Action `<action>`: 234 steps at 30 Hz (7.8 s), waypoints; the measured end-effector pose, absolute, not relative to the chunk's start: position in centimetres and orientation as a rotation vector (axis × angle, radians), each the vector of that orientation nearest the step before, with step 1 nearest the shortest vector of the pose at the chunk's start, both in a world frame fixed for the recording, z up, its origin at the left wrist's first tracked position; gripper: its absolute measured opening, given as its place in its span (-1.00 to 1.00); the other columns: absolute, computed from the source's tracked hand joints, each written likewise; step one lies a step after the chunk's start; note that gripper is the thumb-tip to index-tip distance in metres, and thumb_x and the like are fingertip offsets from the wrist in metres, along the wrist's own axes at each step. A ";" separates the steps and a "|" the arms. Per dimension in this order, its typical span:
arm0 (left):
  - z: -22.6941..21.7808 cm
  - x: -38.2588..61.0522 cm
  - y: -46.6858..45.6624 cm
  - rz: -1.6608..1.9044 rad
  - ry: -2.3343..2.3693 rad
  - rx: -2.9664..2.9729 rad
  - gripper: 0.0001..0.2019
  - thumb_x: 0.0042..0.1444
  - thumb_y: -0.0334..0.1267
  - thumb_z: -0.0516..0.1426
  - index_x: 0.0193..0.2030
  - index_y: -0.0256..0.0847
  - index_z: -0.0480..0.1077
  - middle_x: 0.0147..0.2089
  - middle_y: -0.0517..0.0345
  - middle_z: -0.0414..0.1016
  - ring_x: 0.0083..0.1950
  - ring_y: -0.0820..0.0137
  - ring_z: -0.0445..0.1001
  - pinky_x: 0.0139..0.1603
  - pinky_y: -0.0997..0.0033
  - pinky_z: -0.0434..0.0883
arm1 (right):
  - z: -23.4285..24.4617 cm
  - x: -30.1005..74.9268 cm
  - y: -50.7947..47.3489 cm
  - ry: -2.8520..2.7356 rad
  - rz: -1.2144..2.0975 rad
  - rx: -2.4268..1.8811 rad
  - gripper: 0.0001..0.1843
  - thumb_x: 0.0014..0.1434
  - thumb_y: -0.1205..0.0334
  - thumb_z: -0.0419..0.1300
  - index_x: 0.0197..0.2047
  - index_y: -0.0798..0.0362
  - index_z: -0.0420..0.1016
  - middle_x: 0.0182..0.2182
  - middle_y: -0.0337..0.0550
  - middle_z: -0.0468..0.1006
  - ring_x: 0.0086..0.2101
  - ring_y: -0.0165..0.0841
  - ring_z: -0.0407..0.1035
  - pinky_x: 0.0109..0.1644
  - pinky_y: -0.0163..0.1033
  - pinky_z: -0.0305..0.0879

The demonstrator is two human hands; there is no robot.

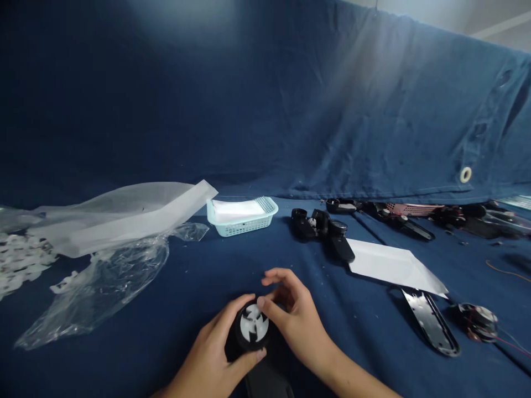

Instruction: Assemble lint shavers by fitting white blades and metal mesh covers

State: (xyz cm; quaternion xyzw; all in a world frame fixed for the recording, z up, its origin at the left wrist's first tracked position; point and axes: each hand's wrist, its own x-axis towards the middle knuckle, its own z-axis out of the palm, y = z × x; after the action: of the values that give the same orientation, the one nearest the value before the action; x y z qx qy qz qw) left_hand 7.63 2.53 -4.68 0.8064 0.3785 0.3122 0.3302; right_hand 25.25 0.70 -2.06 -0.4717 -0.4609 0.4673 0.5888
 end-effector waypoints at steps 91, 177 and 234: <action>-4.0 6.4 3.3 0.975 0.766 2.223 -0.31 0.14 -0.36 0.23 0.37 0.05 0.08 0.27 0.10 0.35 0.24 0.20 0.39 0.25 0.17 0.40 | -4.0 25.0 -0.9 -1.115 1.545 -0.891 -0.48 0.39 -0.15 -0.11 0.22 -0.13 0.40 0.15 -0.12 0.46 0.20 -0.14 0.22 0.36 0.03 -0.03; -3.2 6.5 3.3 0.825 0.770 2.190 -0.20 0.05 -0.38 0.18 0.39 0.13 -0.05 0.39 0.08 0.11 0.36 0.06 0.21 0.34 -0.17 0.26 | -3.6 24.2 -0.5 -0.707 1.539 -1.114 -0.62 0.10 0.06 0.32 -0.02 0.01 0.58 -0.02 -0.09 0.60 0.06 -0.06 0.35 0.21 0.03 0.11; -2.9 6.4 3.3 0.821 0.742 2.151 -0.21 0.00 -0.39 0.25 0.32 0.14 0.03 0.36 0.04 0.12 0.34 0.01 0.22 0.31 -0.18 0.26 | -3.5 23.8 -1.2 -0.741 1.526 -1.149 -0.51 0.14 -0.07 0.32 0.10 -0.09 0.51 0.12 -0.15 0.51 0.18 -0.11 0.27 0.29 0.01 0.08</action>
State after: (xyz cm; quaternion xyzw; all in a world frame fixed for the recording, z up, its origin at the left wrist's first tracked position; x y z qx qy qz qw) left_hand 6.44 3.26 -2.89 0.8318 0.2868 0.3175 0.3537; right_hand 23.81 -1.18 -3.49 -0.4792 -0.3090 0.6364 0.5194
